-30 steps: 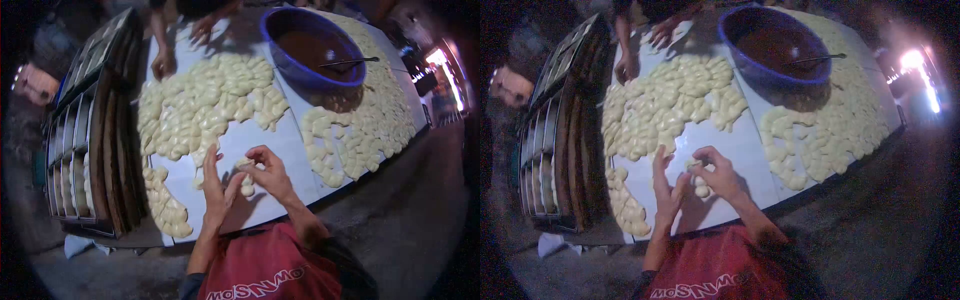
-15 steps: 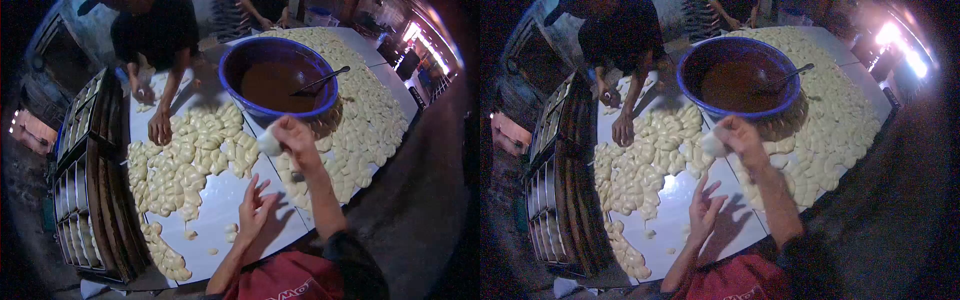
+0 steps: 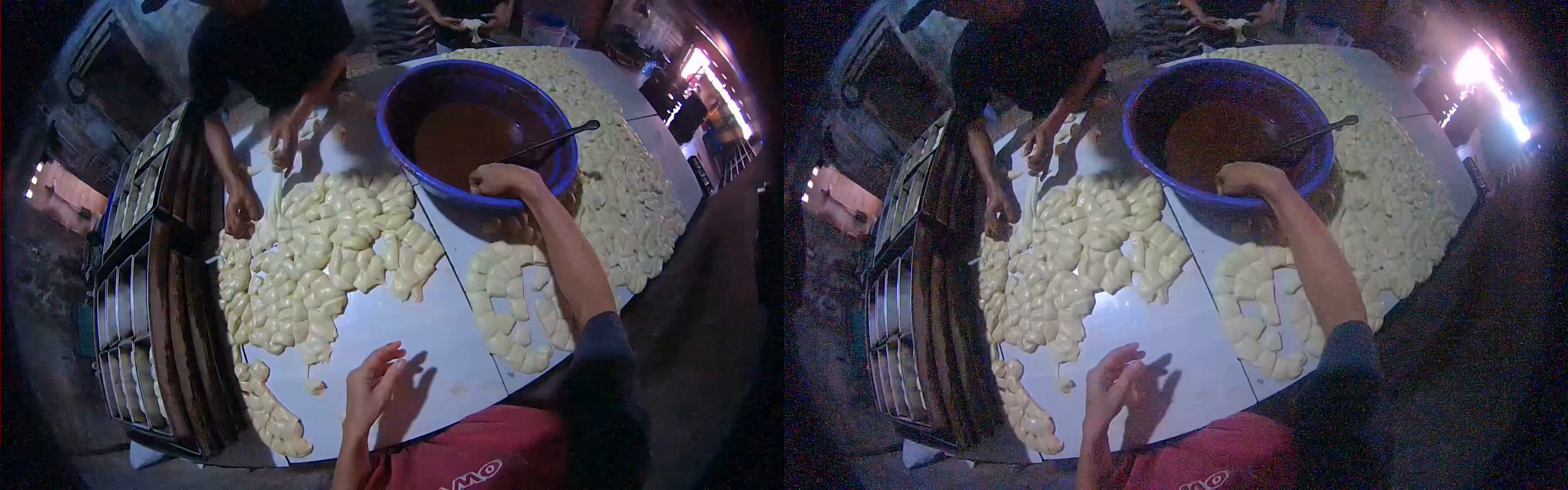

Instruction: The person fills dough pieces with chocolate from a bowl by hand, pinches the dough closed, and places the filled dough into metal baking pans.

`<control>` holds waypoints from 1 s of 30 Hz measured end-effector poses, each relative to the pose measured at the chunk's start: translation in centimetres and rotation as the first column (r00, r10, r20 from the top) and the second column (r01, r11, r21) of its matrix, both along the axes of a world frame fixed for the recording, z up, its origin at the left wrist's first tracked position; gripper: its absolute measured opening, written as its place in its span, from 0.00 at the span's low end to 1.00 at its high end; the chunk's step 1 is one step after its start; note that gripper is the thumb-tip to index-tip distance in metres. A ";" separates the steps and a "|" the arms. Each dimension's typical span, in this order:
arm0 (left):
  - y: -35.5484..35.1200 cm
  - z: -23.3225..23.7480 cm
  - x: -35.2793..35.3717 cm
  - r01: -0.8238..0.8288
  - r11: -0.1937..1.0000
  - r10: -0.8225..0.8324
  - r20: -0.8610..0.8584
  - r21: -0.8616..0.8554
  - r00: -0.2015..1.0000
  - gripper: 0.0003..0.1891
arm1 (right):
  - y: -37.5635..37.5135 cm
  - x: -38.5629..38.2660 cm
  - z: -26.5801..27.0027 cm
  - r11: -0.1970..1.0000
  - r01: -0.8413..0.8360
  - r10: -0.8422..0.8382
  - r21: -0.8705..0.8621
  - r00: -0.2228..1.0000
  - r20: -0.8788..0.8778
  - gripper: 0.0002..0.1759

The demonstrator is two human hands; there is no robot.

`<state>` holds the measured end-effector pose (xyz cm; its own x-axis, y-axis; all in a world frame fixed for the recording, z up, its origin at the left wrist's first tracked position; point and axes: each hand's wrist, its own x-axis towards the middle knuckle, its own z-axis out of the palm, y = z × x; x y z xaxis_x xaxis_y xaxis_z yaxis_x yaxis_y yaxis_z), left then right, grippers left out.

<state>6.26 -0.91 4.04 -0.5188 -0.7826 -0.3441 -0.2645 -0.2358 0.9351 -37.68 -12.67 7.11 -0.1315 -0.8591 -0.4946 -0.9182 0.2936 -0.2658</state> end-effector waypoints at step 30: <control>-4.6 -2.9 1.5 -0.349 0.809 0.547 -0.388 0.472 0.742 0.14 | 10.3 27.9 -4.5 0.837 0.541 -0.056 0.077 -0.056 0.997 0.17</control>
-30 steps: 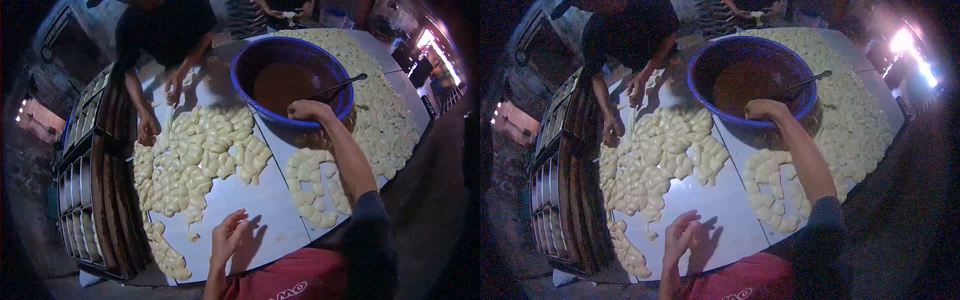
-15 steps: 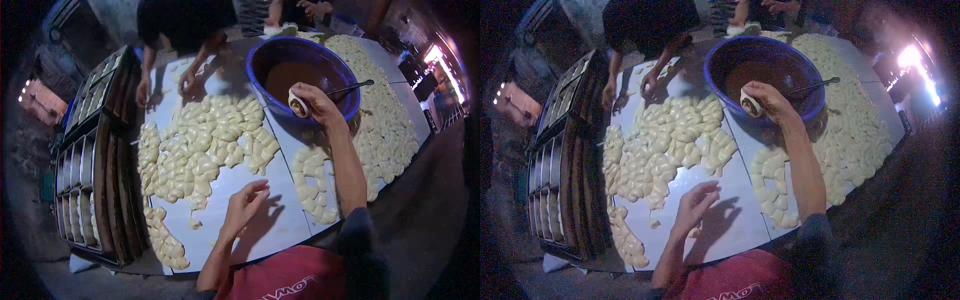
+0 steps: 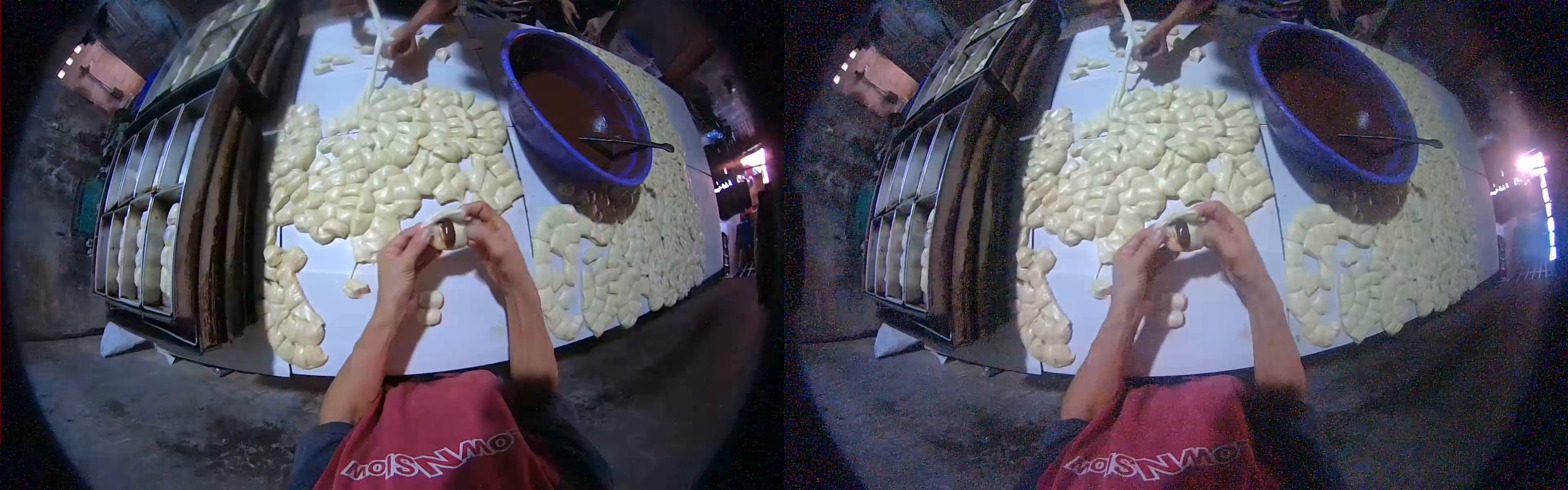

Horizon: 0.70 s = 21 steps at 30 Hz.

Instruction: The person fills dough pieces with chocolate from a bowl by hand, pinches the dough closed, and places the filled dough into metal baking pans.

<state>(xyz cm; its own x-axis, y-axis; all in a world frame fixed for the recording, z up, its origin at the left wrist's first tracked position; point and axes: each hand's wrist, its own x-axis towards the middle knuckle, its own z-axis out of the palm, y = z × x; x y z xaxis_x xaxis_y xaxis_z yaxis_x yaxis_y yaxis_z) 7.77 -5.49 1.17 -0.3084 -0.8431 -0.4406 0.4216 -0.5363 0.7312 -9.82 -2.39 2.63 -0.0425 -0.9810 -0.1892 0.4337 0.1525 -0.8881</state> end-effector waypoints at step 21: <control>-1.2 1.8 4.0 0.282 0.954 -0.265 0.152 -0.101 0.952 0.16 | 3.2 5.4 -2.6 0.946 -0.043 -0.148 -0.323 0.825 -0.545 0.23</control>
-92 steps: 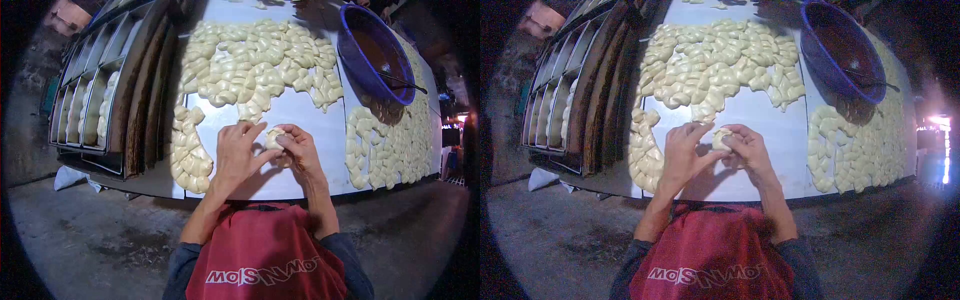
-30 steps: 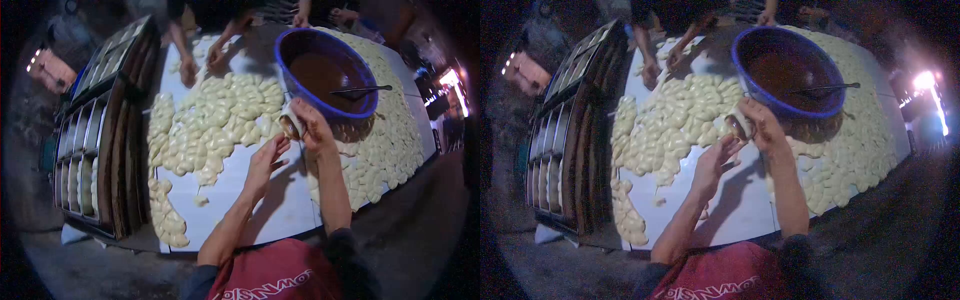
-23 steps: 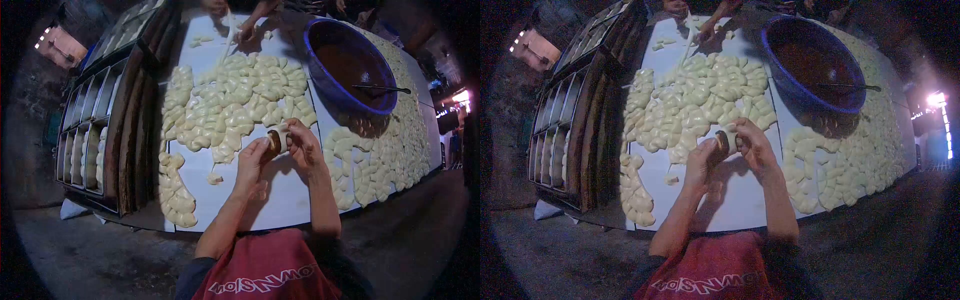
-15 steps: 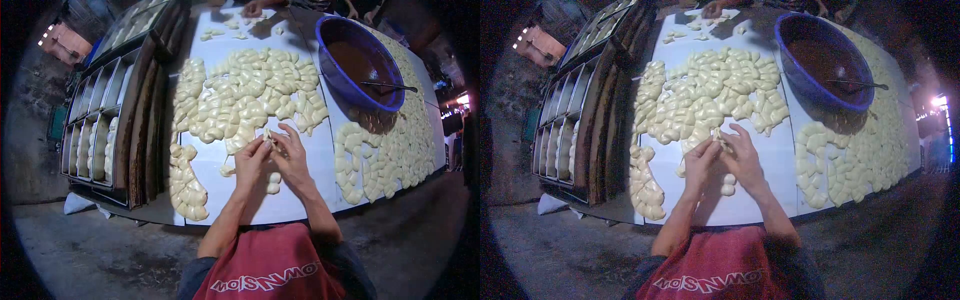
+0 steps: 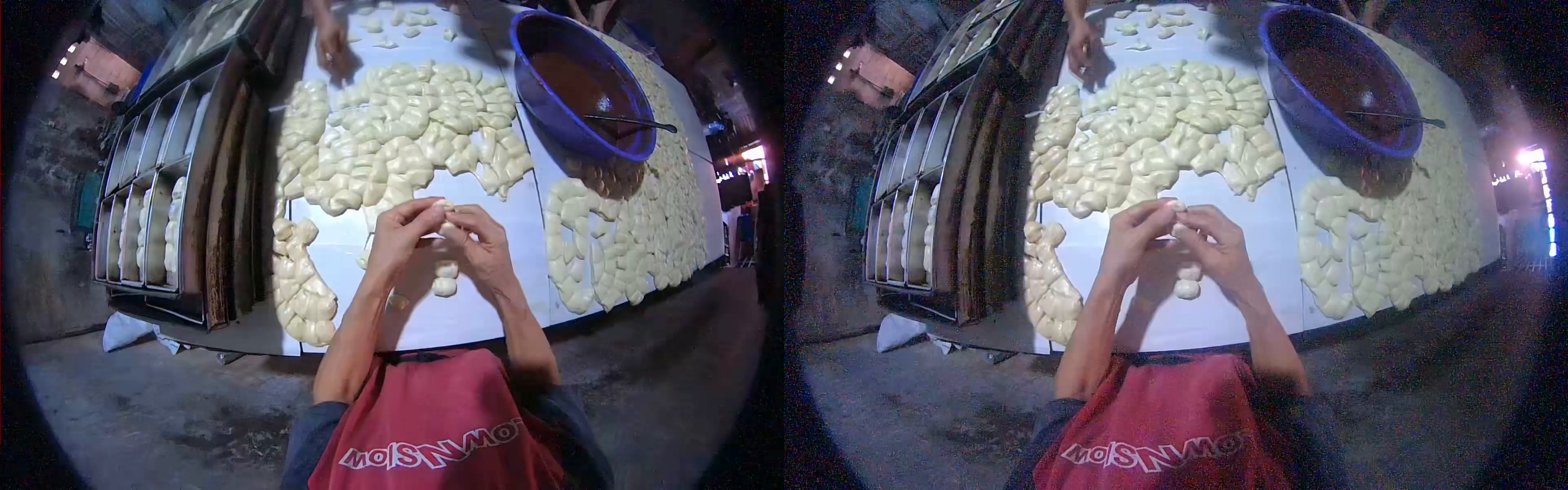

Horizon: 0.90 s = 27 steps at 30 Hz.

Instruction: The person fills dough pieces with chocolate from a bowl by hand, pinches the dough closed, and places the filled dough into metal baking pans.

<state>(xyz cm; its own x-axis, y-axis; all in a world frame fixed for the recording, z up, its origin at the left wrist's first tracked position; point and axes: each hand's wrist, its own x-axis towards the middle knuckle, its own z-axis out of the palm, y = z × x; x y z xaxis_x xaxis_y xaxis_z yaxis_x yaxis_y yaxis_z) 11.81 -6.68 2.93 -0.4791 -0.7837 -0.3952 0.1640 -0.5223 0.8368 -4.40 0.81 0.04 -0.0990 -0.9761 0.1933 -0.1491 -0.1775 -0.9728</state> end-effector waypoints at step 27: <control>4.7 -0.3 2.2 0.529 0.686 -0.219 0.552 -0.499 0.804 0.29 | 8.6 -1.2 1.2 0.928 0.171 -0.234 0.332 0.959 0.160 0.12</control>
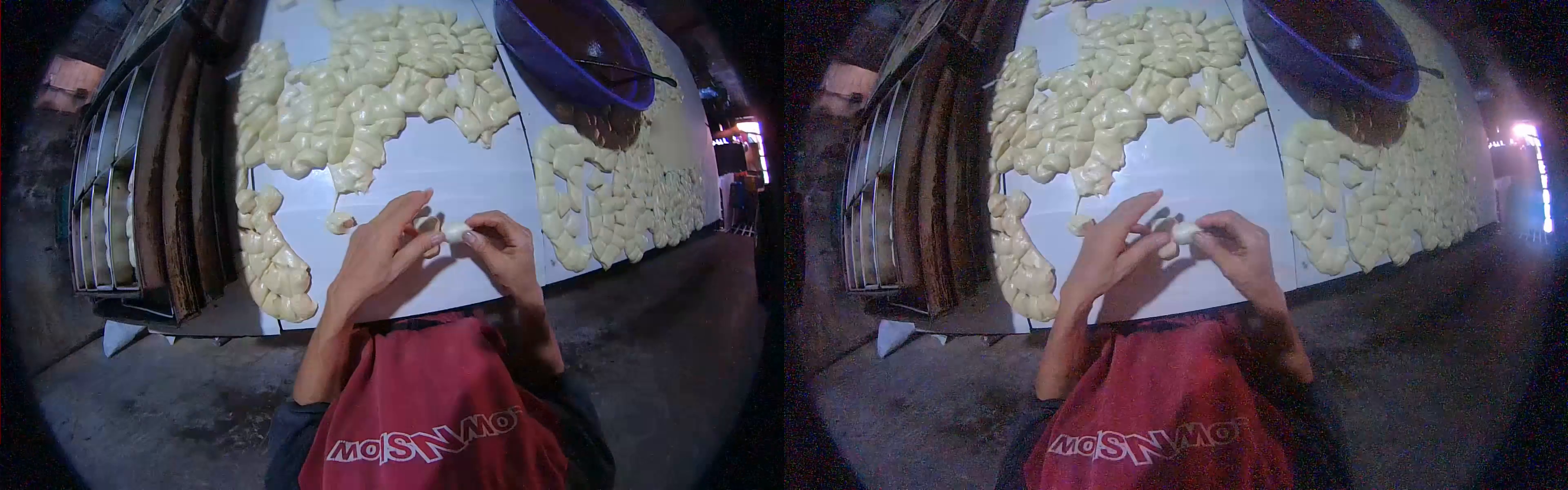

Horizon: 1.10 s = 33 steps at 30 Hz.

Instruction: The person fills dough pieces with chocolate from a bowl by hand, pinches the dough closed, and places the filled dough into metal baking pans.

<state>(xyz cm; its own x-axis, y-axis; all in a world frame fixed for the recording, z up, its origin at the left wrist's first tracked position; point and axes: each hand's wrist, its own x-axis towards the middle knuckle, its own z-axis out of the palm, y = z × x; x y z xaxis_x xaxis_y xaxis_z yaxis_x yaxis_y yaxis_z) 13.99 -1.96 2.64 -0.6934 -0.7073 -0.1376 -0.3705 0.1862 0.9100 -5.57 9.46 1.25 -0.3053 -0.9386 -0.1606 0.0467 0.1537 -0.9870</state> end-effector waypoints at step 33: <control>-3.9 -3.2 10.9 -0.280 0.888 0.321 0.056 -0.364 0.945 0.24 | -11.1 13.6 -4.6 0.872 -0.465 0.189 -0.153 0.607 -0.772 0.15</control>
